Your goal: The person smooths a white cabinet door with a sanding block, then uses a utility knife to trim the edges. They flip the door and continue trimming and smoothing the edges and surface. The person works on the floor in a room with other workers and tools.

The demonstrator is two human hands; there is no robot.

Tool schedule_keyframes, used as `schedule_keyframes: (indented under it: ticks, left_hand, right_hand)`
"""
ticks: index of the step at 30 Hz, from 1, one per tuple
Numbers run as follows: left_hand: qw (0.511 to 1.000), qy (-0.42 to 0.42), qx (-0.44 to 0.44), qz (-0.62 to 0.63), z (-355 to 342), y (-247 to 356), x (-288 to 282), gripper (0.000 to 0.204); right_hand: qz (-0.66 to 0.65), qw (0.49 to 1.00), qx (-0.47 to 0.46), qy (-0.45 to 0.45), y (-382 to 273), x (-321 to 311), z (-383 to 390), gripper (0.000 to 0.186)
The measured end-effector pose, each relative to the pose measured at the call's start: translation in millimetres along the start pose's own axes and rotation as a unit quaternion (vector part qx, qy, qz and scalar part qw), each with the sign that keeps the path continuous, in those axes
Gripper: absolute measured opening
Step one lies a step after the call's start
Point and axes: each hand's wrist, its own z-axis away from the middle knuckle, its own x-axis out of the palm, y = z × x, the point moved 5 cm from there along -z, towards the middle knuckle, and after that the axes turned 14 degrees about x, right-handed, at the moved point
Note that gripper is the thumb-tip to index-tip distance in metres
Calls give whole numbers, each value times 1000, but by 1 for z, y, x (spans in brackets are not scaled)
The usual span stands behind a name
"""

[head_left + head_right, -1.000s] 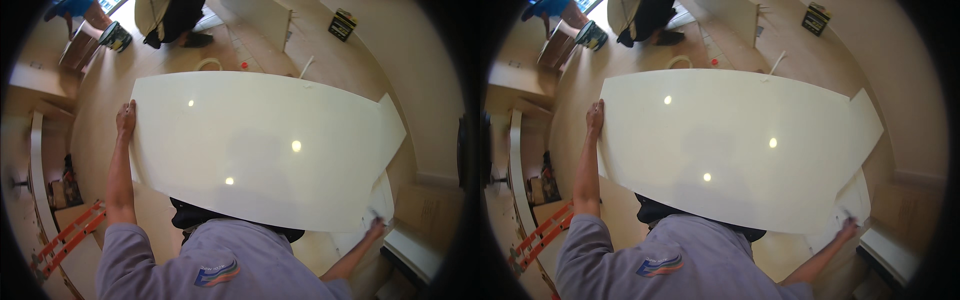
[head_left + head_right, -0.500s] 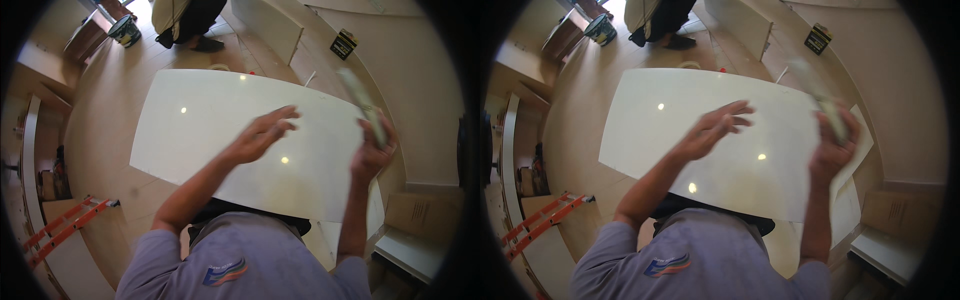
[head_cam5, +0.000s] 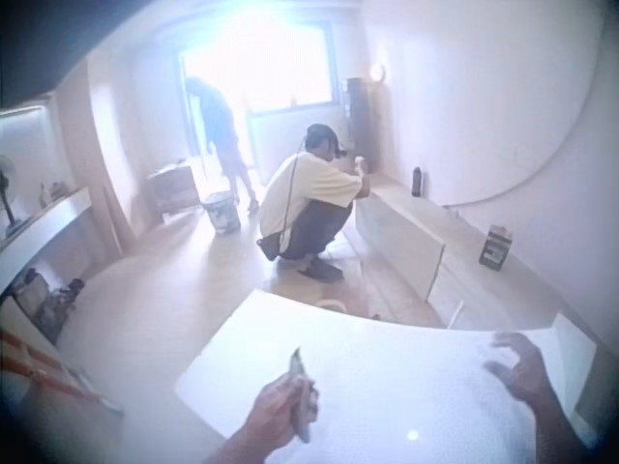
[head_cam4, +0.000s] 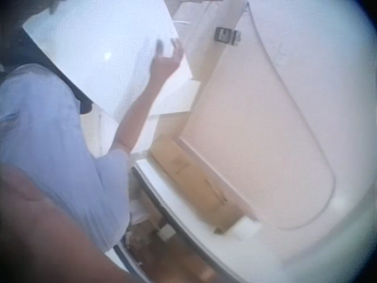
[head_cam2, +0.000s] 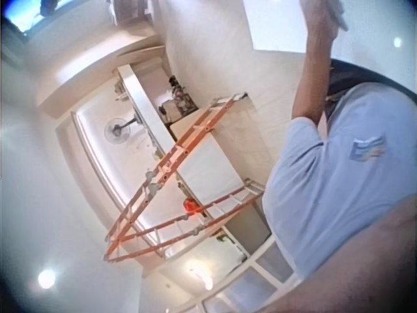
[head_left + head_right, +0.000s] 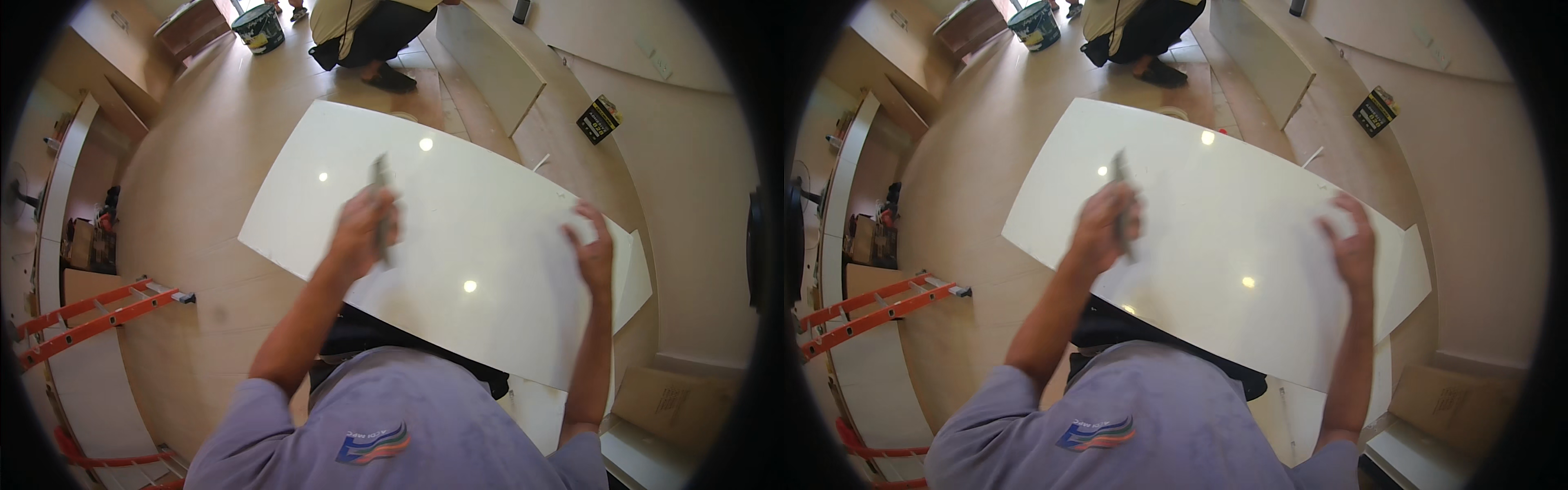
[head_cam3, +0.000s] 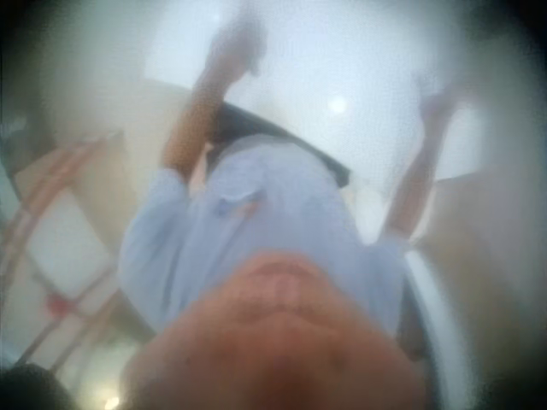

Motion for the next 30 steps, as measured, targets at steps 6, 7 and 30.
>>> schedule_keyframes:
  ticks: [6,7,30]
  left_hand:
    - [941,164,-16,-297,128,38,-103,33]
    - [937,202,-24,-284,147,25,-113,32]
    - [939,276,126,-164,-86,14,-175,27]
  right_hand:
    - [243,970,15,8,138,-53,-62,44]
    - [159,979,92,-89,118,-27,-66,56]
    - [77,971,176,-144,82,17,-40,56]
